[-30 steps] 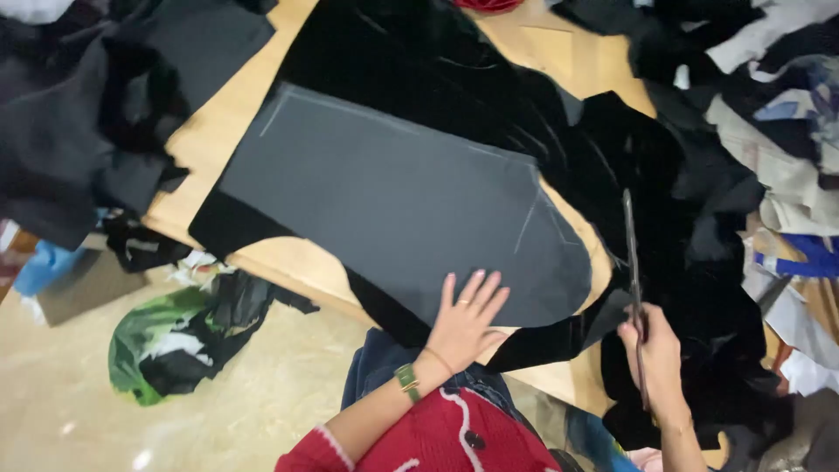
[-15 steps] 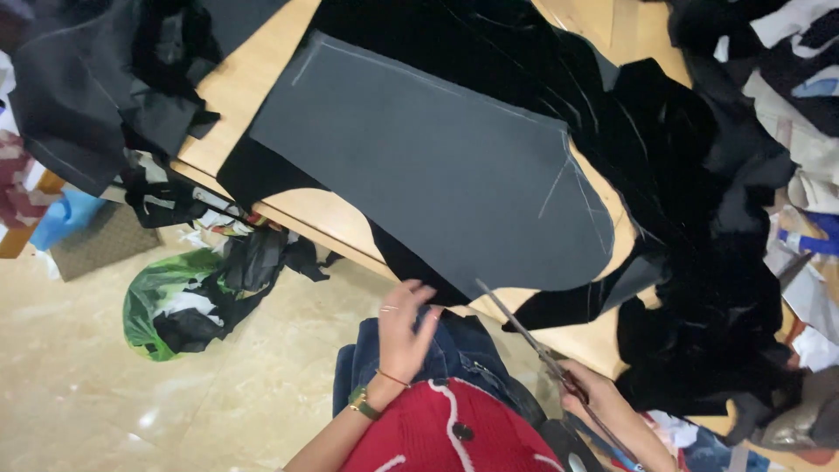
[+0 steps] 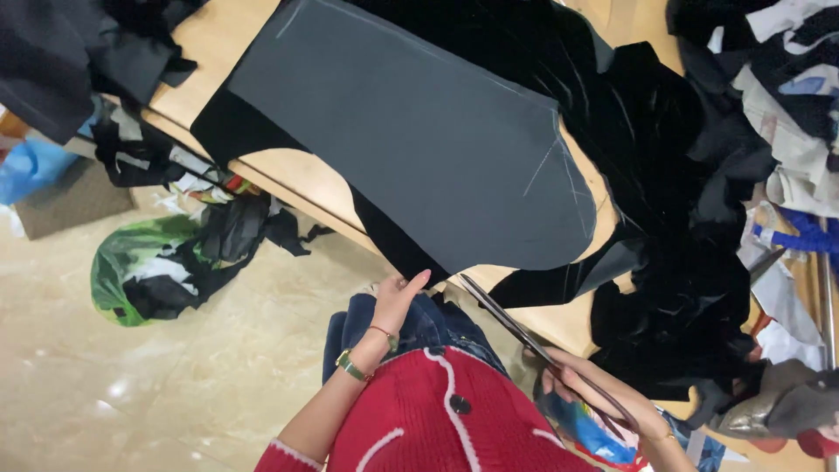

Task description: The person is cutting out a garment piece from black velvet fabric using large fabric scissors, following a pattern template.

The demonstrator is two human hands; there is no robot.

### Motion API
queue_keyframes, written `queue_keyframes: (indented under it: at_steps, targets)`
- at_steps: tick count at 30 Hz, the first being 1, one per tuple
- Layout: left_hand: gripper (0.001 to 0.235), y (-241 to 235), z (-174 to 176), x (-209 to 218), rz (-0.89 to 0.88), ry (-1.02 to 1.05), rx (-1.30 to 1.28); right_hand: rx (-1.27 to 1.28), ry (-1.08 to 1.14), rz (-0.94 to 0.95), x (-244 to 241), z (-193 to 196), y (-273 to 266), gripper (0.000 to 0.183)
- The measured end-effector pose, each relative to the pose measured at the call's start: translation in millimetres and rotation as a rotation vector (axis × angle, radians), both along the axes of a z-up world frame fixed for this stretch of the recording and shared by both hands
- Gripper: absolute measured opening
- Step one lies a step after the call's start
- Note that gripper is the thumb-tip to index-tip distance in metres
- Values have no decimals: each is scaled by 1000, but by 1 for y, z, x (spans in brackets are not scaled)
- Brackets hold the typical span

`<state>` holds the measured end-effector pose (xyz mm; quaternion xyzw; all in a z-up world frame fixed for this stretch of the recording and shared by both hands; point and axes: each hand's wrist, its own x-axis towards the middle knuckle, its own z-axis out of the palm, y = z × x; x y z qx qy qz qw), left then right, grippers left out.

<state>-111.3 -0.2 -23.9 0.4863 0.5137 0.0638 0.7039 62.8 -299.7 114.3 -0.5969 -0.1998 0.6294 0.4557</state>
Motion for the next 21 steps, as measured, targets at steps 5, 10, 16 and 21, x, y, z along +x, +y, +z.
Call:
queue_keyframes:
  at_steps: [5,10,16,21]
  targets:
    - [50,-6,-13,0,20,-13,-59,5,14,35,3,-6,24,50]
    - [49,-9,-19,-1,24,-33,-12,-88,30,17,2,12,61,53]
    - [53,-11,-30,-3,7,-14,19,-274,7,121,2,8,85,61]
    - [60,-10,-41,-6,-9,-35,73,-238,-80,237,-1,-4,92,69]
